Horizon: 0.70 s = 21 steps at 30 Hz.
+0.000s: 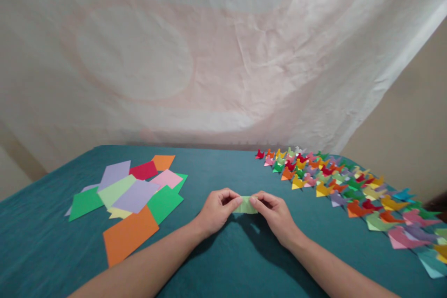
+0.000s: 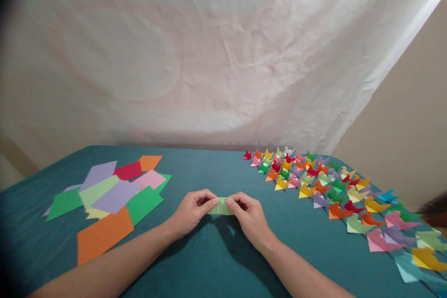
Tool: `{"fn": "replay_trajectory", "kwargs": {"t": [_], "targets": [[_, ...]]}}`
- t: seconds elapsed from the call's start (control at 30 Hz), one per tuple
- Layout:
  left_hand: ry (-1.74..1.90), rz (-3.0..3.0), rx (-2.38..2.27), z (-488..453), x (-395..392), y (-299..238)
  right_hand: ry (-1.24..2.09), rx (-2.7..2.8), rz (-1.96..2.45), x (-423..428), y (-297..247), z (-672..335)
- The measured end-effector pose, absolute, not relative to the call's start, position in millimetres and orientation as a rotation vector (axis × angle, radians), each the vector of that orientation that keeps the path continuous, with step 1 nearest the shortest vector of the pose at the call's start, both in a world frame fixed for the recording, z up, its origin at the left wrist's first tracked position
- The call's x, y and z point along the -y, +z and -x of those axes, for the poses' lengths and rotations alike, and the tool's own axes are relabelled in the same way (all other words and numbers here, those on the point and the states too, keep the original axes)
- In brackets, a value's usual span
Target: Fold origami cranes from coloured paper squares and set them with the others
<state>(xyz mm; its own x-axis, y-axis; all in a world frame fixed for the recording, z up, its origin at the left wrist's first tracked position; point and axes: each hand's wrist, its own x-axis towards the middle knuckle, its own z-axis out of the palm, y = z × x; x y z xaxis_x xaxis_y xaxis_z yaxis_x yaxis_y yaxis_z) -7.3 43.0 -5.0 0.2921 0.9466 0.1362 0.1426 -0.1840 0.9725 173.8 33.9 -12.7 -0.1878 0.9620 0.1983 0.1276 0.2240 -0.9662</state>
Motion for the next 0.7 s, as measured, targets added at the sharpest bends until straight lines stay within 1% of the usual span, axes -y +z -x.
{"fn": "replay_trajectory", "kwargs": {"t": [0.33,0.7], "targets": [[1.06,-1.47,-1.077,5.2,-44.4,-8.3,1.229,1.12,1.064,-41.8,-20.8,-175.1],[1.164,-1.383,-1.139,6.3,-45.6,-8.9,1.185,1.107,1.084,-49.2,-33.3,-179.5]]}}
